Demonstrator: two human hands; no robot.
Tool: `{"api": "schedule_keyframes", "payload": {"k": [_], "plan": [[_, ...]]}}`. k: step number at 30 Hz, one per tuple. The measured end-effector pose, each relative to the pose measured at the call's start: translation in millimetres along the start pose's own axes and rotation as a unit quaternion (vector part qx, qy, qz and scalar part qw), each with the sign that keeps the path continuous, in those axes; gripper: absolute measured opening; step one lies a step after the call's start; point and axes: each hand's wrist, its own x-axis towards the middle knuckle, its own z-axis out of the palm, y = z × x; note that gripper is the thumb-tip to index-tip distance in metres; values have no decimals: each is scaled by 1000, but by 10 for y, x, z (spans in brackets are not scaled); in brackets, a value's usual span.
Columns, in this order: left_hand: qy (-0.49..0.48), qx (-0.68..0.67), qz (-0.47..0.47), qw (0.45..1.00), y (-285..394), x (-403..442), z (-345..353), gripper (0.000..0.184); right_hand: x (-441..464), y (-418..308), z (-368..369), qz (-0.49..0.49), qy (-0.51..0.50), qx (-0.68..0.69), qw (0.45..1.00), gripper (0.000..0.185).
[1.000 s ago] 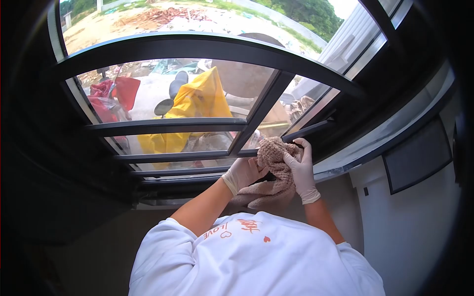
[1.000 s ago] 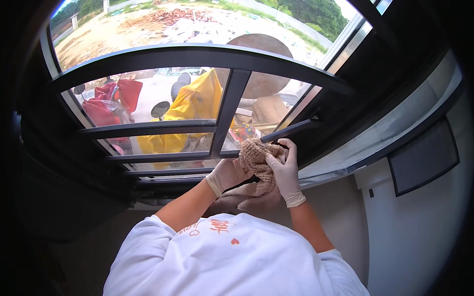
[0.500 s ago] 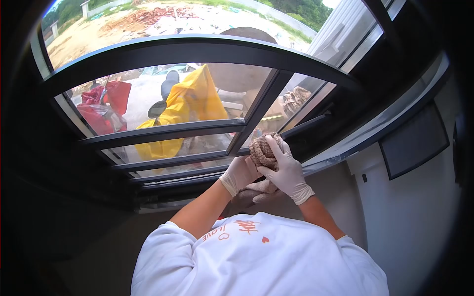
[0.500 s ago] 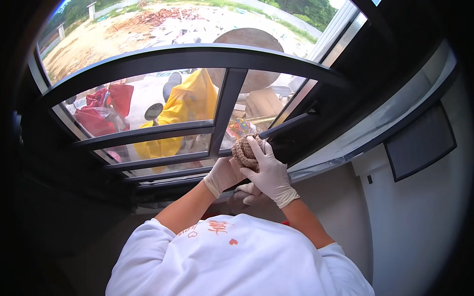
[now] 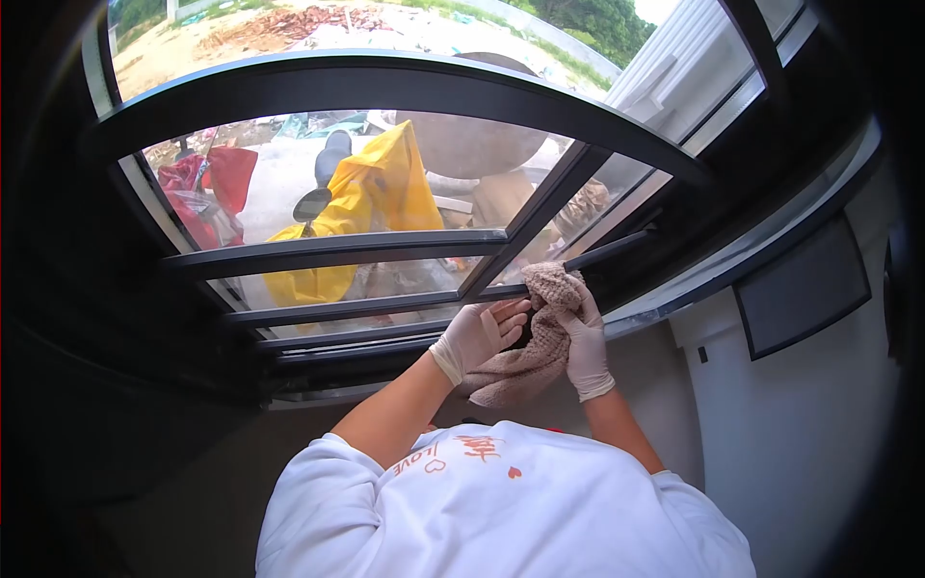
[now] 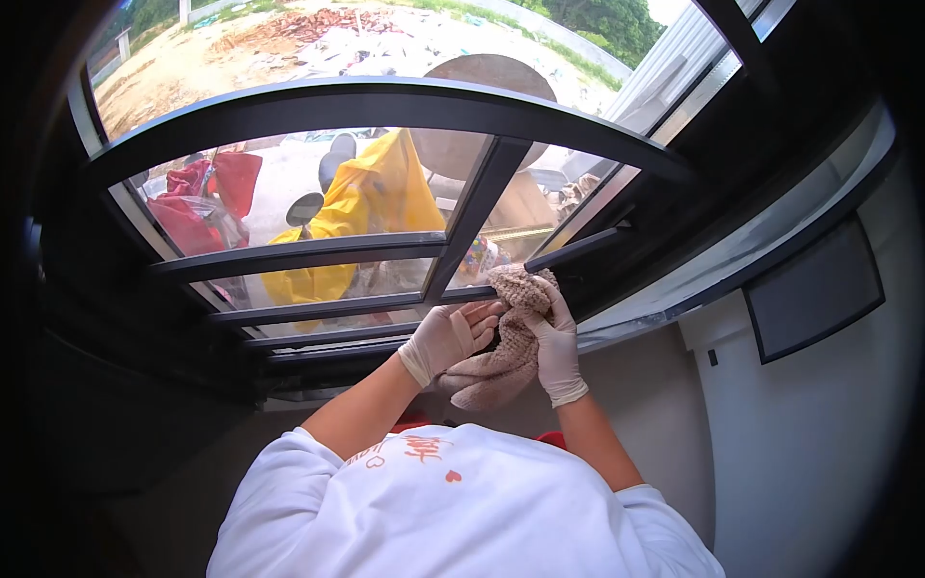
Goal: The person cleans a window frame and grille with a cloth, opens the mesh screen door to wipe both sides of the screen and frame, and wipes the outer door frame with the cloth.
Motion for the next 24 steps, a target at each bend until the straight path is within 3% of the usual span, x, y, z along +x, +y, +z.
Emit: {"api": "schedule_keyframes", "payload": {"k": [6, 13, 19, 24], "plan": [[22, 53, 21, 998, 5, 4, 29, 38, -52, 10, -48, 41, 21, 240, 970, 47], [-25, 50, 13, 998, 15, 2, 28, 42, -38, 125, -150, 96, -24, 258, 961, 54], [-10, 64, 8, 998, 62, -21, 42, 43, 31, 156, -137, 72, -12, 328, 942, 49], [7, 65, 13, 998, 22, -15, 59, 43, 130, 64, -40, 114, 9, 324, 939, 42]]}}
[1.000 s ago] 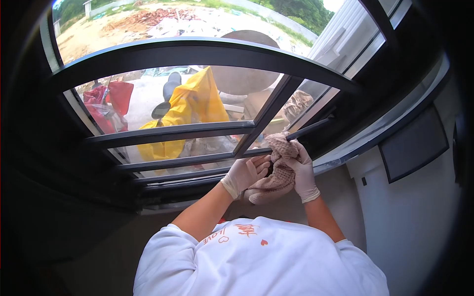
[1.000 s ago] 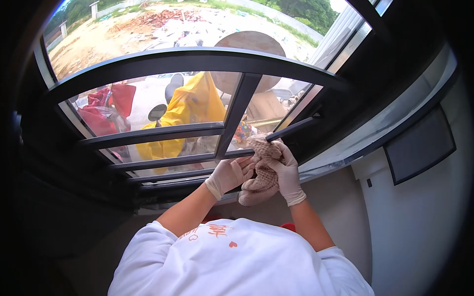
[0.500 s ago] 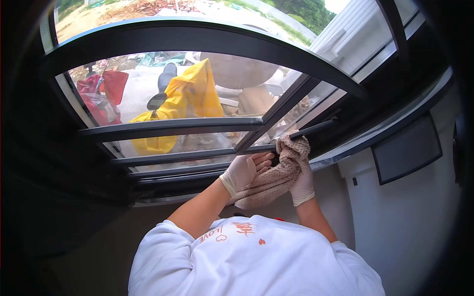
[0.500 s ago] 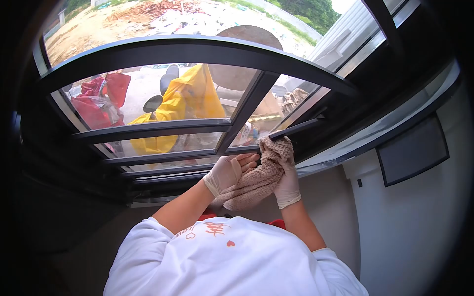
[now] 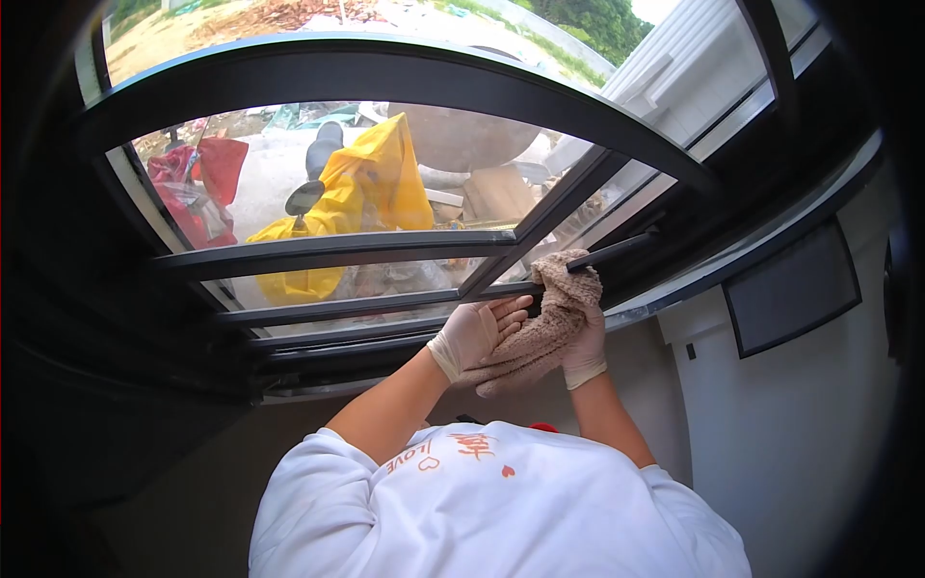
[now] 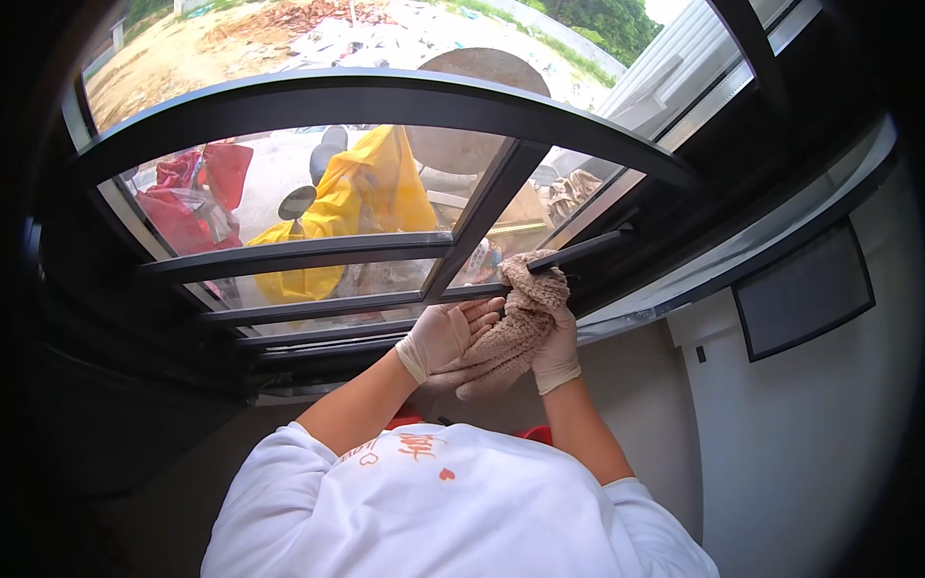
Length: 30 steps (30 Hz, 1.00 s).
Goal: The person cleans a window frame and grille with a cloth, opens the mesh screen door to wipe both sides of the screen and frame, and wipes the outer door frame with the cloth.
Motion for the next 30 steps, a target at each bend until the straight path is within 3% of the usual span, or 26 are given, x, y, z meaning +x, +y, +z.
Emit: {"api": "schedule_keyframes", "payload": {"k": [4, 7, 12, 17, 20, 23, 24, 25, 26, 27, 28, 30], "plan": [[6, 18, -10, 1000, 28, 11, -44, 42, 14, 13, 11, -71, -16, -130, 989, 50], [-6, 24, -18, 1000, 15, 24, -73, 36, -9, 29, 53, -108, 7, -173, 979, 32], [-84, 140, 50, 985, -43, 106, -148, 33, -5, 25, 123, -179, 16, -401, 898, 43], [-45, 23, -18, 999, 27, 103, -56, 37, 11, 34, 108, -233, -8, -529, 816, 57], [-75, 18, -4, 997, -9, 188, -180, 37, 18, 11, 23, -170, 2, -554, 815, 63], [-71, 31, 18, 997, -25, 156, -76, 35, -29, 30, 101, -198, -45, -579, 790, 61], [-79, -183, -84, 976, -7, 189, -134, 36, -50, 34, 139, -199, -41, -641, 740, 63], [-83, -387, -181, 900, 29, 219, -193, 38, -80, 25, 185, -199, -35, -700, 685, 65], [-86, -611, -199, 761, 10, 224, -244, 39, -100, -10, 241, -198, -29, -754, 626, 68], [-31, -891, -244, 382, 12, 188, -192, 40, -122, -61, 307, -175, -26, -777, 604, 64], [-5, -951, -280, 133, 15, 152, -135, 41, -124, -107, 338, -169, -39, -790, 588, 63], [-19, -955, -293, 37, -5, 165, -21, 41, -121, -212, 367, -162, -54, -813, 556, 60]]}}
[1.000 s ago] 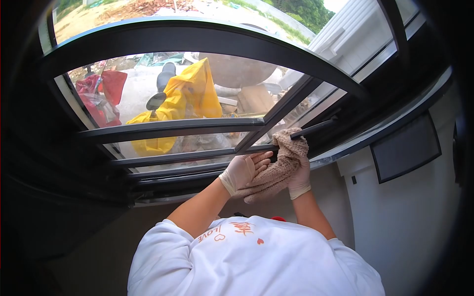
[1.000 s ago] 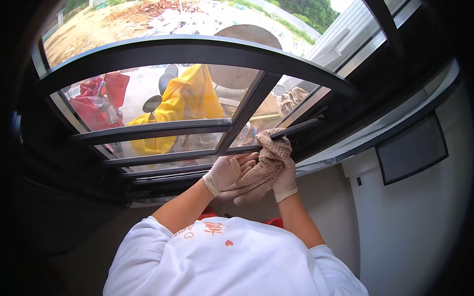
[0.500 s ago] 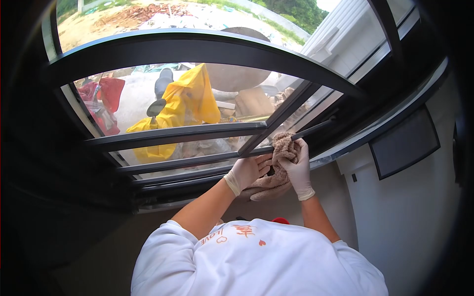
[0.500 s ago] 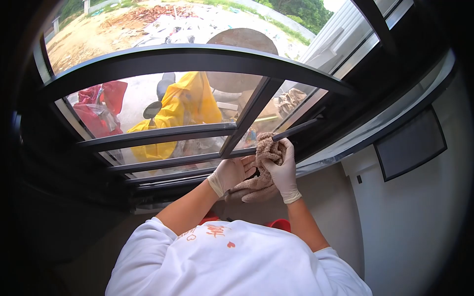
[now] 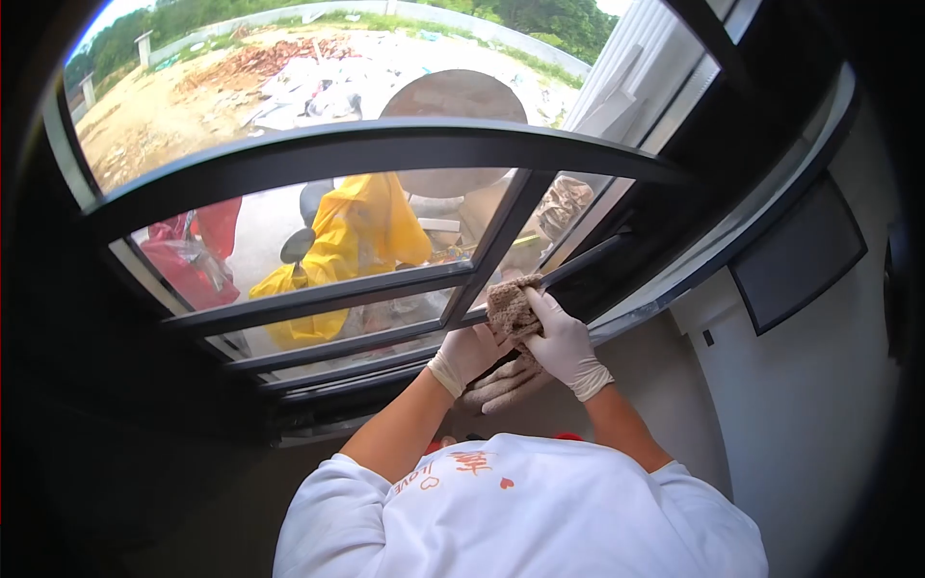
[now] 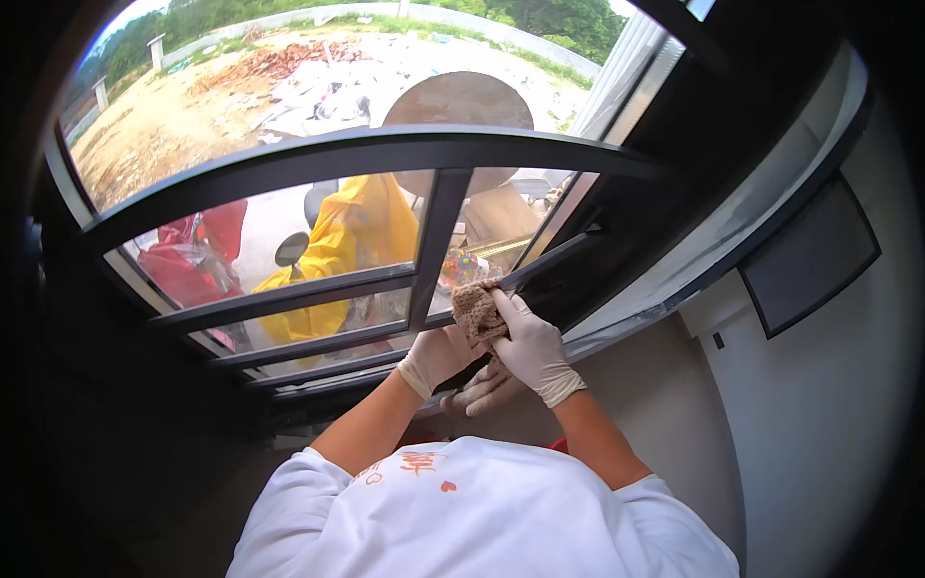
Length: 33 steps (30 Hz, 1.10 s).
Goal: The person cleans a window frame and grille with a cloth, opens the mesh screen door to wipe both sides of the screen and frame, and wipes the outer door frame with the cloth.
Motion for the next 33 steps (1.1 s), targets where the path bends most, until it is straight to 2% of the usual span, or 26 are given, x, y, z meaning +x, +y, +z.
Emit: {"api": "schedule_keyframes", "payload": {"k": [3, 5, 7, 9, 10, 14, 16, 19, 21, 22, 23, 25, 28, 29, 32, 33], "plan": [[38, -210, -70, 974, 43, 114, -7, 43, -27, -43, -82, 4, 22, -41, 999, 55], [9, -70, -34, 997, 2, 152, -220, 42, -33, -44, -35, -19, 56, -26, 998, 56], [-37, -17, 16, 999, 19, 55, -118, 44, -19, -76, -47, -18, 21, -43, 999, 57], [-84, 2, 14, 996, 37, 72, -114, 46, 36, -32, -71, -37, 15, -58, 998, 52], [-58, 20, 18, 998, 44, 118, -214, 47, 67, -20, -110, -39, 4, -61, 997, 50], [-160, 96, 33, 982, 51, 105, -115, 47, 167, -66, -255, -36, -40, -66, 996, 44], [-88, 185, 33, 978, 61, 123, -198, 46, 188, -28, -206, -33, -61, -61, 996, 44], [18, 80, 25, 996, 68, 154, -135, 41, 105, 149, -65, -70, 37, 41, 996, 45], [-59, 28, 4, 998, 52, 122, -144, 44, 16, 212, 49, -31, 46, 74, 996, 56], [-80, 48, 22, 995, 42, 124, -101, 45, -28, 222, 105, -21, 68, 107, 992, 59], [-88, -134, -24, 987, 41, 92, 0, 46, -63, 195, 128, -35, 72, 106, 991, 60], [-91, -294, -69, 949, 47, 81, 49, 48, -96, 132, 62, -60, 87, 103, 989, 61], [-93, -245, -60, 963, 62, 69, 34, 48, -29, 55, -67, -21, -47, -2, 999, 66], [-92, -228, -57, 968, 58, 75, 16, 49, -4, 57, -89, -35, -29, 12, 999, 66], [-69, 75, 14, 995, 62, 81, -68, 46, 165, 82, -194, -24, -101, 13, 995, 65], [-79, 95, 17, 992, 65, 78, -90, 46, 205, 50, -258, -36, -103, 12, 994, 62]]}}
